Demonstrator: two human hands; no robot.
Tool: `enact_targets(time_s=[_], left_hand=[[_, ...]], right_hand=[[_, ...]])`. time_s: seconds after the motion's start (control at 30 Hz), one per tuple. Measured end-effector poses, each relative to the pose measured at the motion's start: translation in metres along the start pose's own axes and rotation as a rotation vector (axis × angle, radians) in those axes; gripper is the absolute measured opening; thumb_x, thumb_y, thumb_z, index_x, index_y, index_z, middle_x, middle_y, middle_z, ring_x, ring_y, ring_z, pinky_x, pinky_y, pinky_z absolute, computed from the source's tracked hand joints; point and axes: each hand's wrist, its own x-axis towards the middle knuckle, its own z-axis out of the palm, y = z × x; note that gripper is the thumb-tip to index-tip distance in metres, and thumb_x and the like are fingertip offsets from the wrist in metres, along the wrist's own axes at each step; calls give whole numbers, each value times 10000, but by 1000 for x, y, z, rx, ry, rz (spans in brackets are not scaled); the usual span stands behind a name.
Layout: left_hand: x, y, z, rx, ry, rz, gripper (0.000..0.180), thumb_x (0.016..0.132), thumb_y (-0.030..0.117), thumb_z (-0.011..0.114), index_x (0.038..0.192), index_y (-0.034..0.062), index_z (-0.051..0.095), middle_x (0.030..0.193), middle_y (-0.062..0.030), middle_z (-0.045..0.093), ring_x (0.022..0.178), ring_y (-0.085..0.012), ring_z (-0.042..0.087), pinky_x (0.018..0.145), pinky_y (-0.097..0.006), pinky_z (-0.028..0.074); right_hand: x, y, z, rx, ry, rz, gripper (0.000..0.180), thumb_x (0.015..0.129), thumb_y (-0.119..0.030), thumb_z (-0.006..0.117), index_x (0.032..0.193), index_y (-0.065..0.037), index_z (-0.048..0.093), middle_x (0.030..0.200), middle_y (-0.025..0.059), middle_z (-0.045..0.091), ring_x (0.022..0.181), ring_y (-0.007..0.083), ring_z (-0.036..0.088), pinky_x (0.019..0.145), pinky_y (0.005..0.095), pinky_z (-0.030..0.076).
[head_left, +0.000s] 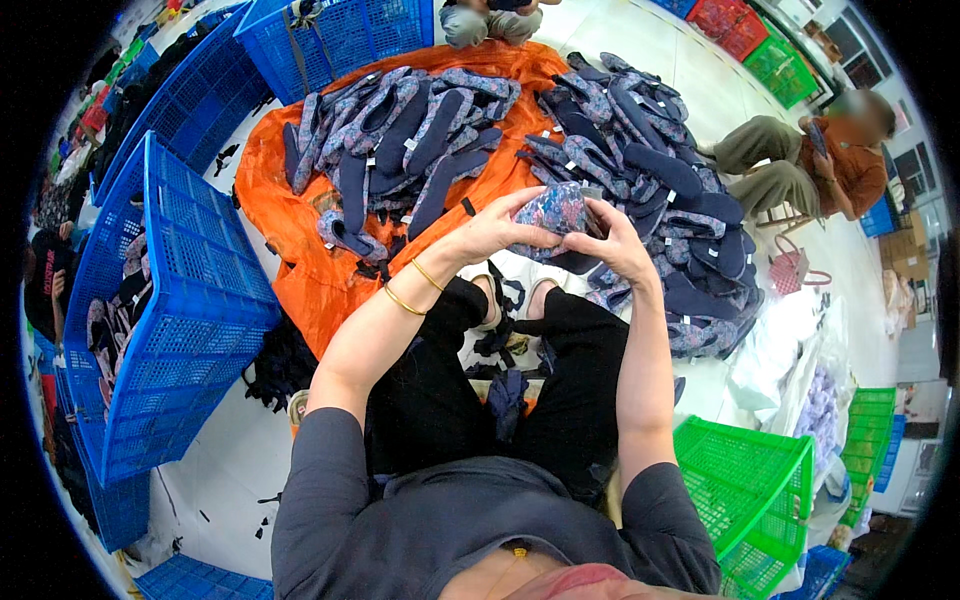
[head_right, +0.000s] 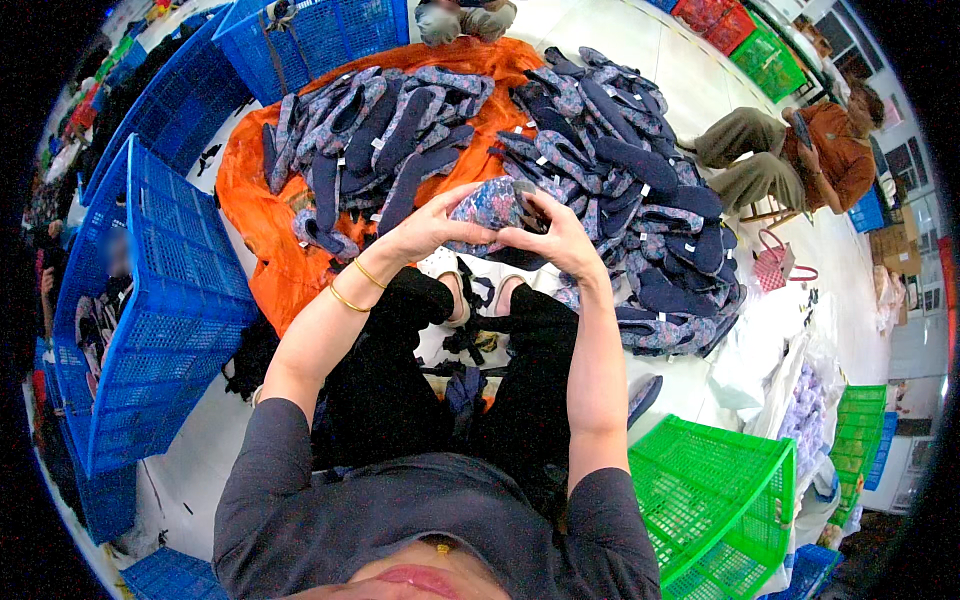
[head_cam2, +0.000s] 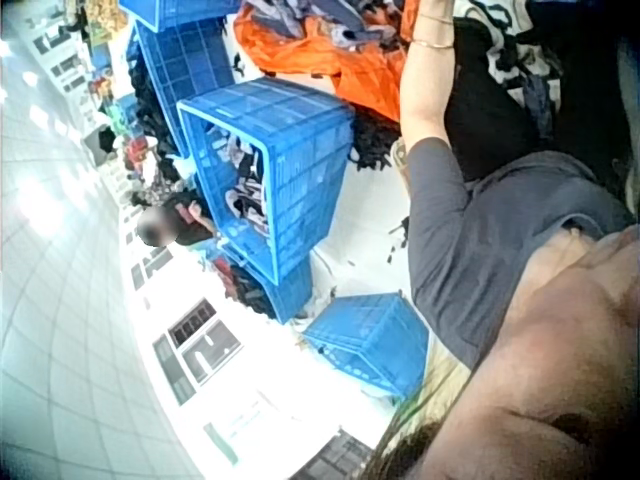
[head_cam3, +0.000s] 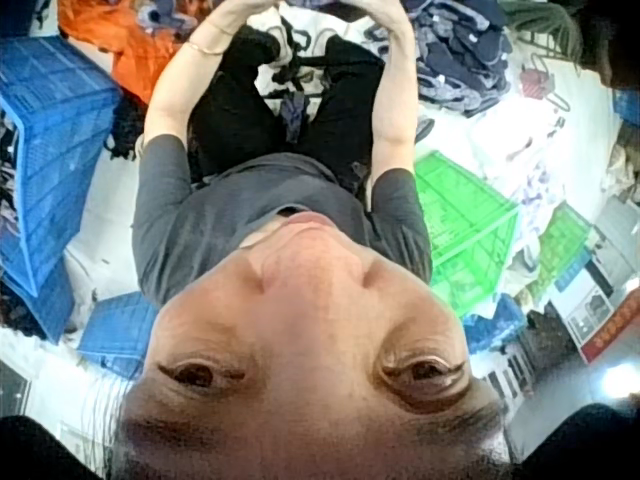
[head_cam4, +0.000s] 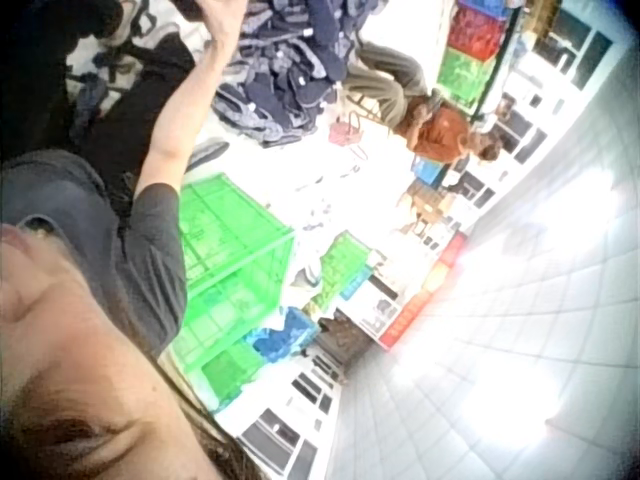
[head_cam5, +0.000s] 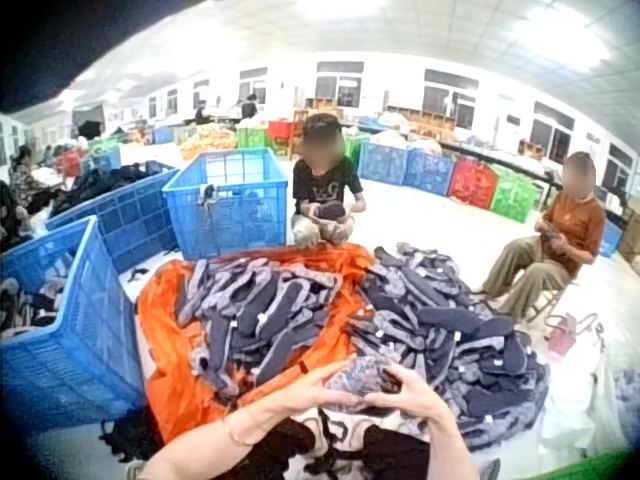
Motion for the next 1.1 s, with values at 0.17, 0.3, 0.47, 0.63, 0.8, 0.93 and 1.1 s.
enact_targets(time_s=[0.17, 0.3, 0.47, 0.63, 0.8, 0.93, 1.1], left_hand=[[1, 0, -5, 39, -92, -17, 664, 773, 22, 736, 1368, -9, 441, 1199, -48, 593, 1070, -119, 560, 959, -274, 437], [-2, 4, -7, 84, -116, -31, 673, 762, 41, 756, 1361, -9, 451, 1202, -51, 593, 1063, -122, 562, 960, -274, 437], [-3, 4, -3, 60, -42, -23, 662, 755, 54, 765, 1344, -7, 469, 1191, -50, 603, 1046, -113, 573, 945, -266, 444], [1, -8, -3, 57, 11, 17, 644, 775, 72, 763, 1342, -6, 468, 1176, -40, 602, 1032, -109, 576, 936, -263, 447], [-2, -11, -6, 106, 15, -7, 579, 813, 127, 749, 1313, -5, 490, 1133, -26, 611, 1006, -101, 580, 911, -256, 460], [-5, 1, -13, -145, -44, -190, 411, 912, 217, 655, 1243, -2, 547, 1100, -21, 625, 969, -81, 585, 865, -243, 479], [4, -17, -26, -228, 8, -370, 308, 946, 282, 606, 1116, 30, 654, 1019, -33, 669, 905, -90, 607, 813, -246, 490]], right_hand=[[-1, -2, -3, 72, -101, 15, 622, 710, -157, 836, 1235, 4, 543, 1112, 49, 618, 1012, 131, 563, 931, 291, 440], [-1, 0, -3, 159, -133, 42, 646, 687, -158, 854, 1231, 1, 544, 1117, 41, 613, 1017, 138, 565, 943, 296, 437], [-2, 3, 2, 250, -7, 37, 624, 702, -148, 842, 1232, -1, 548, 1102, 36, 615, 1003, 131, 569, 922, 286, 444], [1, 6, 1, 185, 37, 39, 522, 718, -108, 818, 1165, -2, 569, 1028, 18, 615, 935, 105, 565, 883, 251, 437], [0, 6, 4, 161, 39, 49, 513, 703, -112, 827, 1137, 1, 576, 1008, 18, 612, 935, 91, 555, 857, 238, 440], [-7, -1, 8, 39, -17, 24, 508, 691, -113, 827, 1116, 5, 576, 981, 11, 610, 907, 87, 542, 825, 240, 443], [-9, 13, 9, -362, -23, 4, 535, 645, -295, 847, 1019, -18, 585, 846, 52, 619, 766, 122, 557, 708, 275, 460]])
